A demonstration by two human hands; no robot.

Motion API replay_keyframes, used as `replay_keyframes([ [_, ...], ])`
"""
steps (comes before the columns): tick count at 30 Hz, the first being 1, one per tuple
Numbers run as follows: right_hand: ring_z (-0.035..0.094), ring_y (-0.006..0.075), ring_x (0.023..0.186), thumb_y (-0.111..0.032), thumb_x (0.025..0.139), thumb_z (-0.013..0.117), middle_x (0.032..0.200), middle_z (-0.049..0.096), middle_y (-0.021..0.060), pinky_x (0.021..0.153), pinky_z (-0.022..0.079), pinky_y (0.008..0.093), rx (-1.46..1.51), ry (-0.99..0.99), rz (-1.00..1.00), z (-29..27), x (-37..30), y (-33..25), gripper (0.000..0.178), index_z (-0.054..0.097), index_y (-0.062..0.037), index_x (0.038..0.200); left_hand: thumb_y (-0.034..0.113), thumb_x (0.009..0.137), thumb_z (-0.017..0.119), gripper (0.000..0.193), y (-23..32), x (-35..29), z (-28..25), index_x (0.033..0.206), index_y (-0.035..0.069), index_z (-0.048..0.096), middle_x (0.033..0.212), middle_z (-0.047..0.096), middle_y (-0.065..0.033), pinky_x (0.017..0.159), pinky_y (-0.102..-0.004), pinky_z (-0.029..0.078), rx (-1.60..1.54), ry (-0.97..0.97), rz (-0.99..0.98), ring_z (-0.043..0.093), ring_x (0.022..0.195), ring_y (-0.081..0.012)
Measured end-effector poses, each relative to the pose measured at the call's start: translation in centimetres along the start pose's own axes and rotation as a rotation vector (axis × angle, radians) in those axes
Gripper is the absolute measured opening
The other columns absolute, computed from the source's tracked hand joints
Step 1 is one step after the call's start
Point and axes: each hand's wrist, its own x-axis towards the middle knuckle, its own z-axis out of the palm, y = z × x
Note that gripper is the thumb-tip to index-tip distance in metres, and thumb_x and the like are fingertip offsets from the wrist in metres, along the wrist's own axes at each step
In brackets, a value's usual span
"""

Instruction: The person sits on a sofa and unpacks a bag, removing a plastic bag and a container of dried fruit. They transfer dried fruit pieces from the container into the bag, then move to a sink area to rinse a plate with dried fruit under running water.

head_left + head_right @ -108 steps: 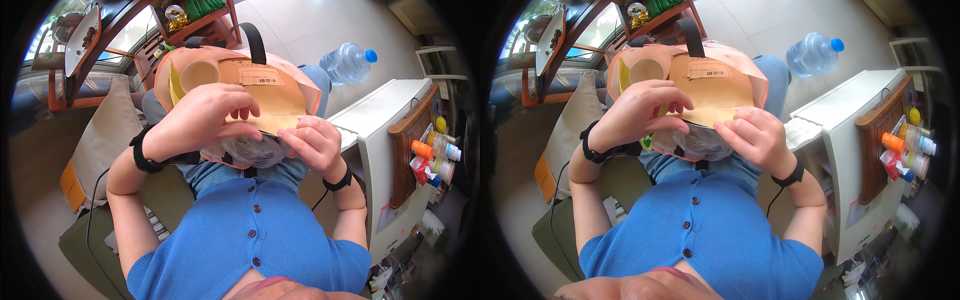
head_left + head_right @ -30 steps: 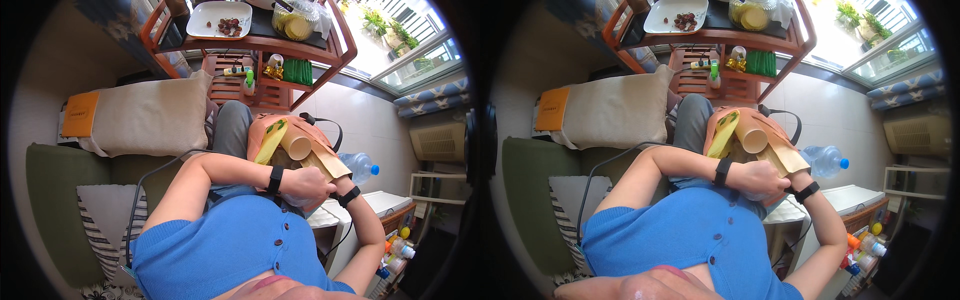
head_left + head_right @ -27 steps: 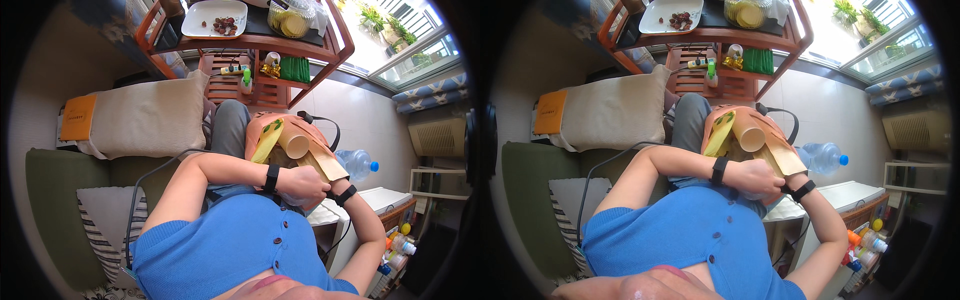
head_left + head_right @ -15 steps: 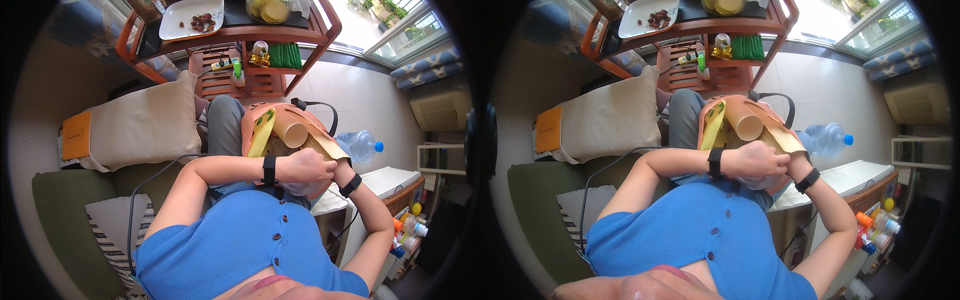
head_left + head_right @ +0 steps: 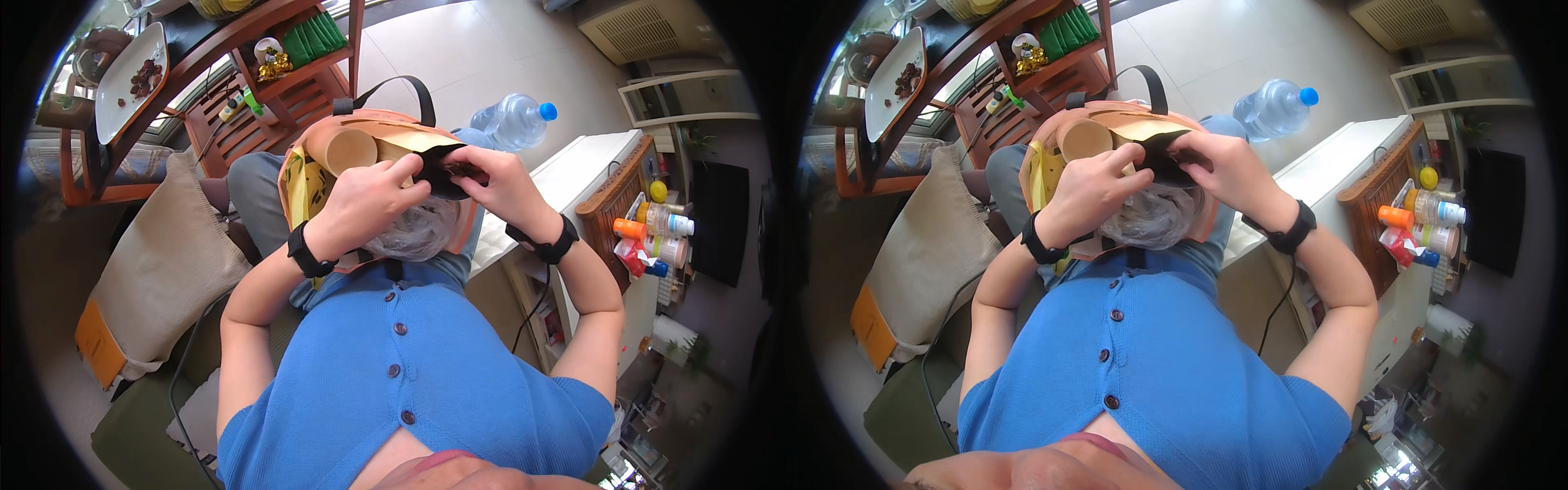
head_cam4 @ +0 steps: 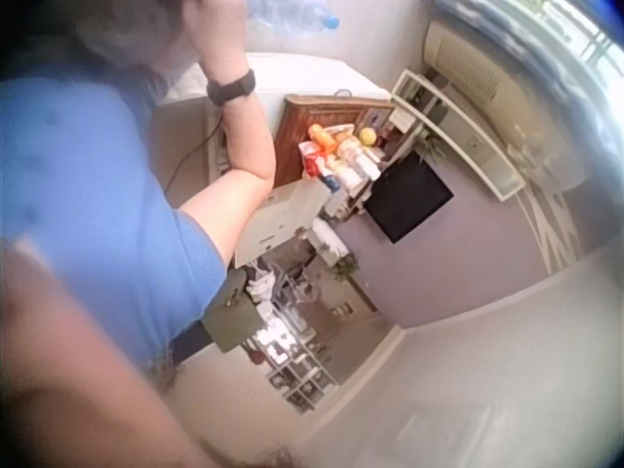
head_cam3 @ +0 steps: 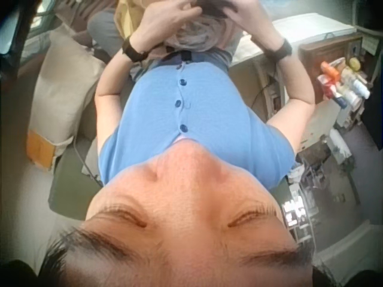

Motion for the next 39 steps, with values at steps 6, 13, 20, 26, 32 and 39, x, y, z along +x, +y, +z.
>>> replay_keyframes([
  [6,0.07,0.0203,0.101,0.005,0.091,0.065,0.113,0.069,0.0138,0.09,0.058,0.0322,0.639,-0.052,0.286,-1.2,0.0,-0.3,0.03,0.059,0.0063,0.121,0.009,0.076,0.064,0.017,-0.4,0.1,-0.3,0.092,0.015,0.063,0.102,0.056,-0.0025,0.059,-0.0341,0.052,-0.044,-0.012,-0.067,0.066,0.081,-0.0205],
  [13,0.072,0.0241,0.097,0.001,0.092,0.065,0.11,0.07,0.0175,0.086,0.06,0.0317,0.773,-0.142,0.369,-4.3,1.6,-2.6,0.036,0.056,0.0023,0.127,0.007,0.077,0.064,0.017,-0.7,0.0,-0.1,0.091,0.015,0.064,0.097,0.057,-0.0017,0.061,-0.0335,0.052,-0.101,0.026,-0.076,0.065,0.079,-0.0207],
  [20,0.072,0.0235,0.097,-0.005,0.093,0.068,0.11,0.07,0.0169,0.086,0.06,0.0315,0.487,-0.194,0.108,-7.1,10.5,-7.1,0.038,0.056,0.0008,0.128,0.008,0.077,0.063,0.019,-0.9,-0.4,0.2,0.093,0.017,0.063,0.098,0.054,-0.0003,0.058,-0.0324,0.053,-0.118,0.041,-0.04,0.063,0.08,-0.019],
  [26,0.071,0.0231,0.103,-0.012,0.094,0.069,0.113,0.07,0.0173,0.091,0.059,0.0291,0.221,-0.242,-0.162,-8.1,27.1,-10.8,0.042,0.055,0.0016,0.132,0.011,0.077,0.063,0.015,-1.0,-0.6,1.6,0.091,0.016,0.061,0.099,0.051,-0.002,0.053,-0.0312,0.051,-0.139,0.088,0.015,0.061,0.077,-0.0168],
  [32,0.07,0.0251,0.106,-0.015,0.096,0.067,0.115,0.068,0.0216,0.096,0.057,0.0287,0.121,-0.279,-0.142,-6.7,41.5,-12.0,0.046,0.051,0.0055,0.134,0.013,0.081,0.06,0.008,-0.9,-0.5,2.3,0.088,0.016,0.06,0.098,0.052,-0.0012,0.053,-0.0309,0.052,-0.149,0.115,0.042,0.061,0.075,-0.0159],
  [39,0.07,0.0226,0.098,-0.026,0.091,0.071,0.113,0.069,0.0167,0.09,0.057,0.0324,0.036,-0.414,-0.2,-3.2,48.4,-12.9,0.047,0.061,0.0019,0.128,0.011,0.081,0.061,0.011,-2.3,-0.6,2.6,0.092,0.014,0.061,0.102,0.053,-0.0016,0.054,-0.0303,0.054,-0.257,0.129,0.073,0.062,0.078,-0.0159],
])
